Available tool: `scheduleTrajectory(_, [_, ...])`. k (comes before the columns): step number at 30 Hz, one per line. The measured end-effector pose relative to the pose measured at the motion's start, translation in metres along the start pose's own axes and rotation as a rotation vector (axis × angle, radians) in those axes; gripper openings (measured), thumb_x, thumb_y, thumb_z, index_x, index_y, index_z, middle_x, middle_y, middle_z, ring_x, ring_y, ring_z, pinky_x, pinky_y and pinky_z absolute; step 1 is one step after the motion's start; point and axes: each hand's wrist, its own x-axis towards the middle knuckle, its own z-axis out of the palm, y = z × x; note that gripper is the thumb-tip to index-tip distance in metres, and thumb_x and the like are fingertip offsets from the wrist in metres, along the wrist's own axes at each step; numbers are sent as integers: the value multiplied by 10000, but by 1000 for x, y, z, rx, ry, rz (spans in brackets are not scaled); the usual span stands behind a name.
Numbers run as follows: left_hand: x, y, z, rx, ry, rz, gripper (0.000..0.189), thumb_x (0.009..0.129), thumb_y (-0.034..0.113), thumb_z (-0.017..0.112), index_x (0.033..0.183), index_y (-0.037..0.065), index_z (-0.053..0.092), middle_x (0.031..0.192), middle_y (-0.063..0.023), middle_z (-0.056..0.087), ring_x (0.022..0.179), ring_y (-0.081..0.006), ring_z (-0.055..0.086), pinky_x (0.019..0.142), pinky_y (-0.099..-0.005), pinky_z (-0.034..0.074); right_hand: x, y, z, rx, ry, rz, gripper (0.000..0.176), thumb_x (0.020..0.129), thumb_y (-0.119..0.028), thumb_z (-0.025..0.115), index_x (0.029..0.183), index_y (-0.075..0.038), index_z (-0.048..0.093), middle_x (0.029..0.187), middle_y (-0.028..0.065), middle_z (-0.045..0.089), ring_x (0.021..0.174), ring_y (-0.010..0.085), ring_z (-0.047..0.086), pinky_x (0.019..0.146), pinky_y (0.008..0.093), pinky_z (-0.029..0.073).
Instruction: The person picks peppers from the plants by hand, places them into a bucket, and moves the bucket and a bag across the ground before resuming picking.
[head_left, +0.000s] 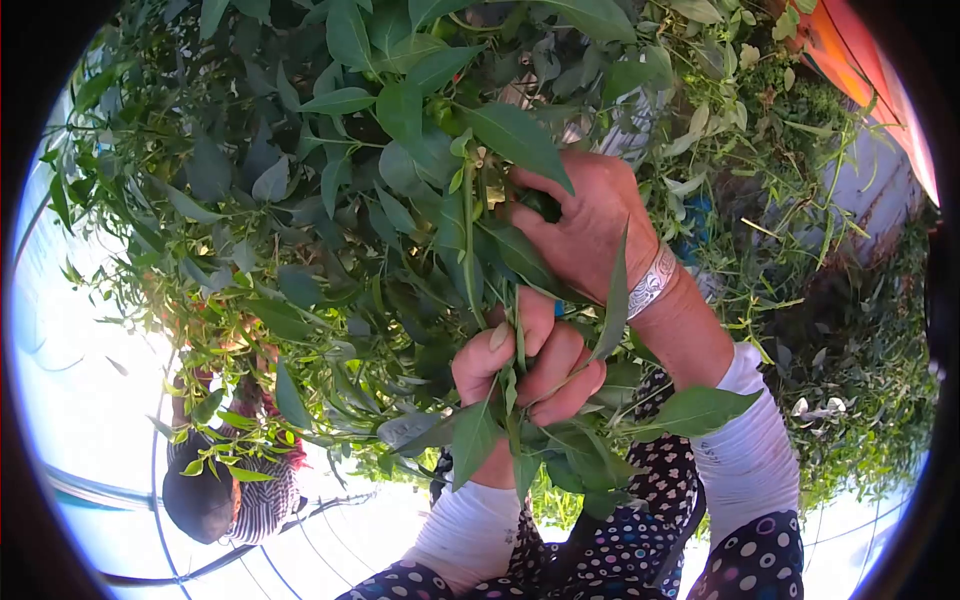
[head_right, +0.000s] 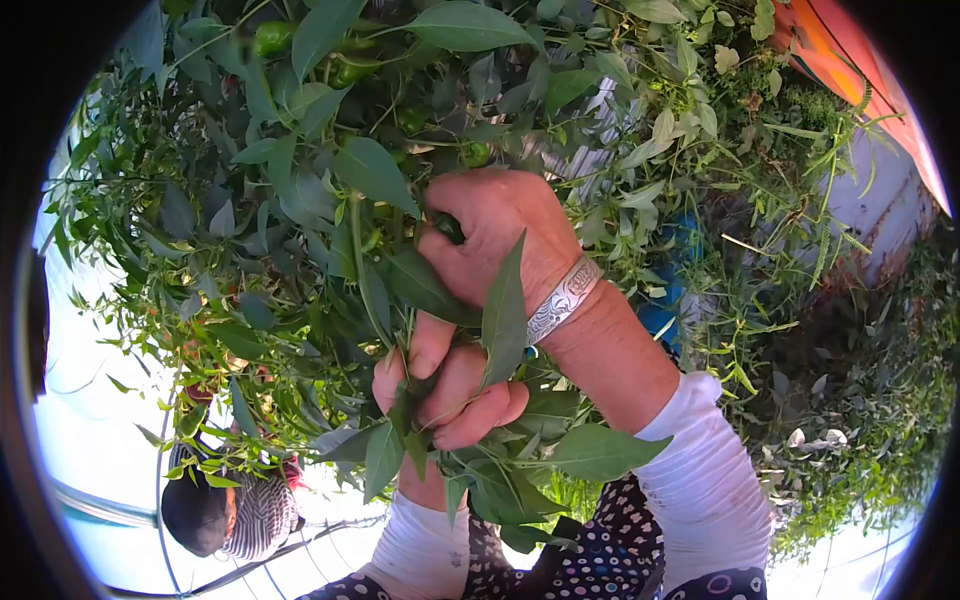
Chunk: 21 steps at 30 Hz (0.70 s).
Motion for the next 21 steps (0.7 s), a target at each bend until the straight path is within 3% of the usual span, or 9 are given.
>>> scheduleTrajectory(4, [-1, 2, 1, -70, -57, 33, 238, 868, 305, 486, 776, 91, 438, 465, 39, 340, 351, -66, 271, 351, -204, 269, -6, -18, -3, -70, -25, 114, 143, 646, -155, 618, 700, -30, 575, 672, 168, 559, 634, 349, 560, 587, 386, 473])
scheduleTrajectory(5, [3, 6, -6, -116, -192, 9, 239, 865, 304, 496, 775, 92, 433, 466, 36, 350, 340, -67, 272, 343, -204, 275, -14, -20, -4, -73, -27, 117, 143, 646, -155, 618, 700, -30, 575, 672, 168, 559, 634, 349, 560, 587, 386, 473])
scheduleTrajectory(8, [-1, 12, 3, -86, -49, -25, 228, 859, 290, 512, 782, 92, 429, 466, 32, 354, 337, -69, 265, 341, -204, 282, -32, -10, -11, 153, -76, 208, 145, 674, -148, 630, 675, -25, 553, 647, 118, 571, 571, 271, 559, 544, 333, 460])
scheduleTrajectory(10, [1, 12, 1, -95, -86, -20, 226, 858, 285, 517, 780, 93, 427, 465, 31, 352, 337, -68, 262, 341, -205, 278, -33, 5, -14, 789, 50, 494, 92, 727, -104, 585, 728, -26, 538, 645, 38, 528, 599, 145, 536, 568, 278, 440])
scheduleTrajectory(11, [1, 13, 1, -97, -120, -11, 225, 856, 280, 522, 779, 93, 425, 464, 30, 350, 337, -67, 260, 342, -206, 274, -28, 21, -15, 786, 49, 494, 92, 727, -104, 585, 728, -26, 538, 645, 38, 528, 599, 145, 536, 568, 278, 440])
scheduleTrajectory(13, [3, 16, 0, -87, -144, -14, 227, 855, 280, 524, 777, 93, 423, 464, 29, 347, 339, -65, 257, 344, -206, 270, -6, 58, -13, 1060, 63, 623, 99, 763, -118, 571, 776, -22, 552, 700, 24, 547, 640, 107, 536, 602, 249, 438])
scheduleTrajectory(15, [4, 16, 0, -73, -170, -25, 229, 854, 280, 526, 775, 93, 421, 463, 29, 344, 340, -64, 254, 346, -206, 267, 19, 67, -1, 866, 12, 837, 166, 757, -136, 587, 871, -16, 598, 779, 43, 591, 709, 107, 563, 658, 242, 453])
scheduleTrajectory(17, [2, 14, 1, -110, -125, -11, 229, 846, 271, 539, 770, 92, 417, 462, 29, 336, 345, -63, 254, 350, -206, 263, 37, 82, 21, 369, -14, 673, 322, 716, -142, 616, 1008, -7, 622, 833, 81, 642, 766, 151, 590, 717, 260, 465])
scheduleTrajectory(21, [-1, 16, 2, -115, -105, -2, 232, 837, 264, 551, 767, 91, 413, 461, 29, 330, 346, -64, 252, 352, -206, 265, 56, 91, 38, 557, -91, 622, 389, 708, -158, 632, 1073, -26, 609, 929, 93, 643, 794, 157, 591, 743, 282, 466])
